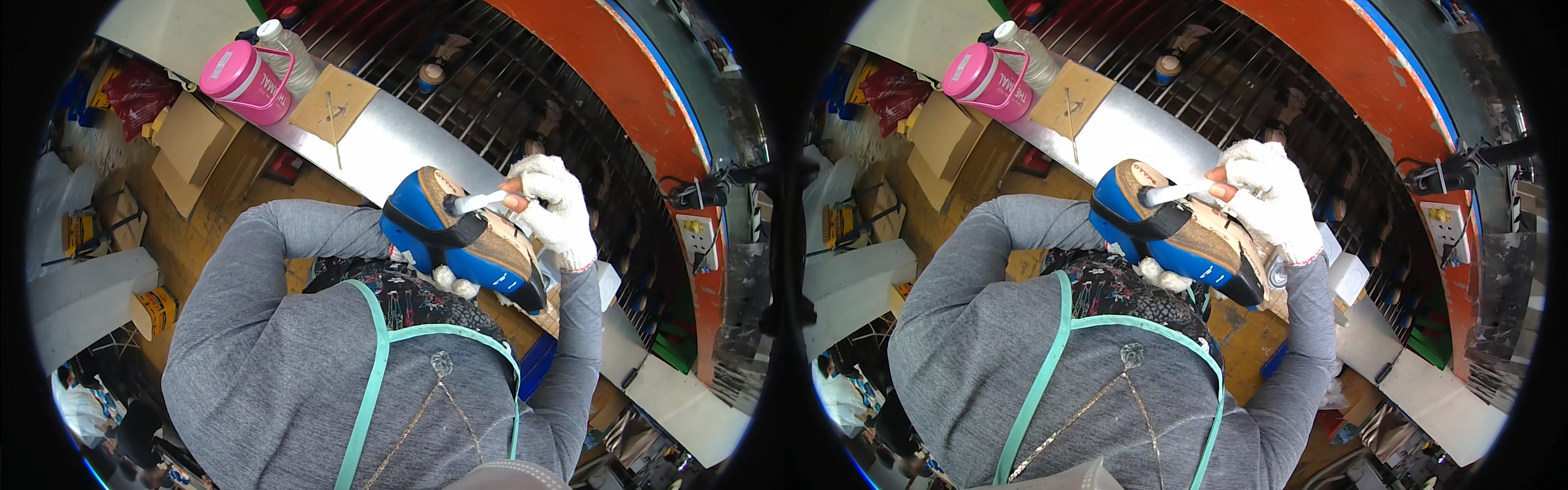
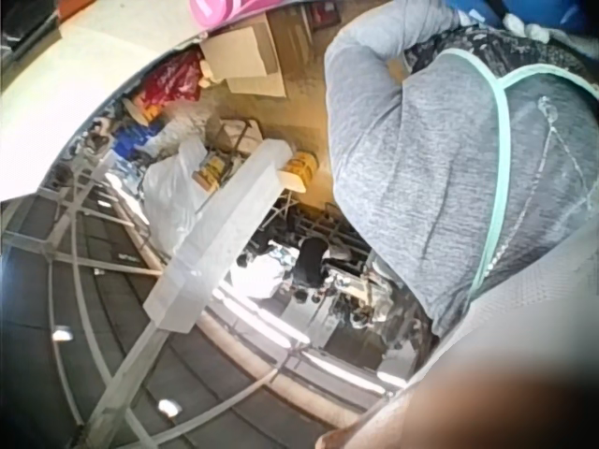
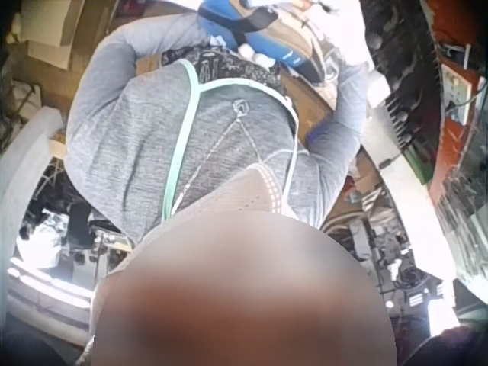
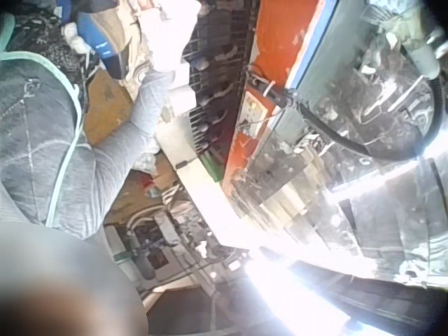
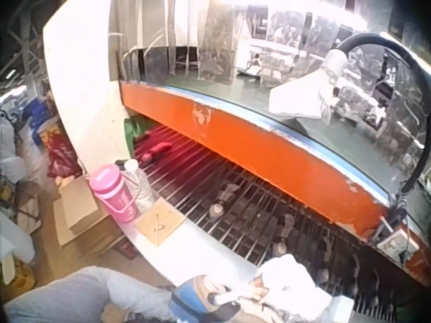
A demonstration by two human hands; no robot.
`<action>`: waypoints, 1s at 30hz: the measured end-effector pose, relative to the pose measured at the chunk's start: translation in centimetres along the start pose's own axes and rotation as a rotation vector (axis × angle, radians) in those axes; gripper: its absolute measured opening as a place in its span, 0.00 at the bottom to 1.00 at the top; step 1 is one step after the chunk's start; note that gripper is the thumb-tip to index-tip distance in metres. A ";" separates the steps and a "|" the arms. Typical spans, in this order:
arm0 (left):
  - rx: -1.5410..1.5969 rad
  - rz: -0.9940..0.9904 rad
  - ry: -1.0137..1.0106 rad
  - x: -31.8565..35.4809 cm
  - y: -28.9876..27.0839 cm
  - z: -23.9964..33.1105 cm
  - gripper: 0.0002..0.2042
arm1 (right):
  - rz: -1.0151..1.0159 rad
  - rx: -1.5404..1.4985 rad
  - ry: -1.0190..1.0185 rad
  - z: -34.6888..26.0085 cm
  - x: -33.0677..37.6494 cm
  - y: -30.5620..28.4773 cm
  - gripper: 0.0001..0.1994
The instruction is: The person repeatedly paints the sole of a blue and black shoe using a small brush. They hold the shoe with one hand and apply paint with the other, dipping the brush into a container between strokes.
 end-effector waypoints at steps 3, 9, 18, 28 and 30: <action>-0.008 0.000 -0.065 0.1 0.1 -0.2 0.28 | -0.034 0.033 -0.054 0.2 -0.3 -0.2 0.09; -0.033 0.050 -0.193 0.5 -1.3 -0.6 0.31 | -0.124 -0.021 -0.022 0.7 -0.9 -2.0 0.11; 0.486 0.315 0.447 -1.1 -9.6 4.0 0.37 | 0.298 0.265 0.153 -3.4 1.9 2.2 0.06; 0.156 0.182 0.629 1.9 -12.2 6.2 0.43 | 0.749 0.668 0.364 2.9 -4.7 2.2 0.06; 0.213 0.172 0.637 2.1 -13.1 6.1 0.42 | 0.685 0.745 0.314 2.3 -5.1 3.8 0.06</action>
Point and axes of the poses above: each hand's wrist, its own x-axis away from the middle knuckle, its own y-axis out of the palm, z = x × y, the point moved 1 cm from there along -x, towards the middle knuckle, and after that the axes turned 9 degrees about x, right-handed, at the moved point
